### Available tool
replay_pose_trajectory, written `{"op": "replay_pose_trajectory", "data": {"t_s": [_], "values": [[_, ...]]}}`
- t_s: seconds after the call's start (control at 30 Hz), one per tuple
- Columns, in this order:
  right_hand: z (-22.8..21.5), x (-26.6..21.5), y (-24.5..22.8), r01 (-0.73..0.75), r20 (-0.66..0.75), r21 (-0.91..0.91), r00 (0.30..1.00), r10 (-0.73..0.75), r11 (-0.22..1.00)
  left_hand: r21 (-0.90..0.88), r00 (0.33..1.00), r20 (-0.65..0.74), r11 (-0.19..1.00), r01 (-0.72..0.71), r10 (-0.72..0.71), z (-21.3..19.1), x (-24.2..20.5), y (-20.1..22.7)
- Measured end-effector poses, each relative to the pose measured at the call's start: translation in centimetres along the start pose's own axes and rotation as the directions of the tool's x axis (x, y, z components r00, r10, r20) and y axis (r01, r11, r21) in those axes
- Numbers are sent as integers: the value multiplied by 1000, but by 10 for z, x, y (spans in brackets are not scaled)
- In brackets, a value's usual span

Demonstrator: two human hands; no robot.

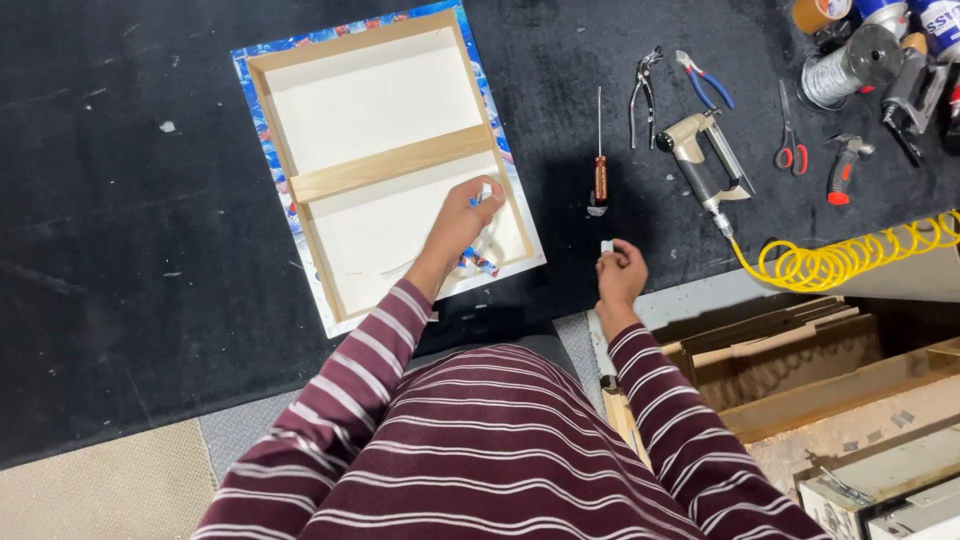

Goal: The person removes strips of printed tape from the edges of a framed poster and then applies brown packing tape across the back of the frame. The person handles the frame and tape by hand on a workbench.

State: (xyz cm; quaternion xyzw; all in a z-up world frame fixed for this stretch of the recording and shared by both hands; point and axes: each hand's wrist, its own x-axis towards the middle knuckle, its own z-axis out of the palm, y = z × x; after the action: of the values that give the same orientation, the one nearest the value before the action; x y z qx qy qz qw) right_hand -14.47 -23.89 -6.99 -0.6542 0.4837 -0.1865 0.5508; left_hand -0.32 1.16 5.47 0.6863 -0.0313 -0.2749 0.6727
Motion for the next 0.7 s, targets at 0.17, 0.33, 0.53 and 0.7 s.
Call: {"op": "replay_pose_trajectory", "data": {"t_s": [0.17, 0.33, 0.53, 0.7], "values": [[-15, 96, 10, 91, -26, -55, 995, -93, 994, -125, 996, -62, 989, -77, 70, 25, -27, 40], [-33, 172, 16, 342, 108, -395, 939, -327, 852, -160, 978, -46, 965, -207, 202, 76, -41, 87], [-52, 85, -124, 476, 488, -210, 808, -330, 854, -331, 947, -86, 887, -321, 310, 160, -14, 88], [-84, 44, -142, 304, 782, 482, 274, -560, 822, -601, 898, -154, 683, -416, 412, 233, 18, 79]]}}
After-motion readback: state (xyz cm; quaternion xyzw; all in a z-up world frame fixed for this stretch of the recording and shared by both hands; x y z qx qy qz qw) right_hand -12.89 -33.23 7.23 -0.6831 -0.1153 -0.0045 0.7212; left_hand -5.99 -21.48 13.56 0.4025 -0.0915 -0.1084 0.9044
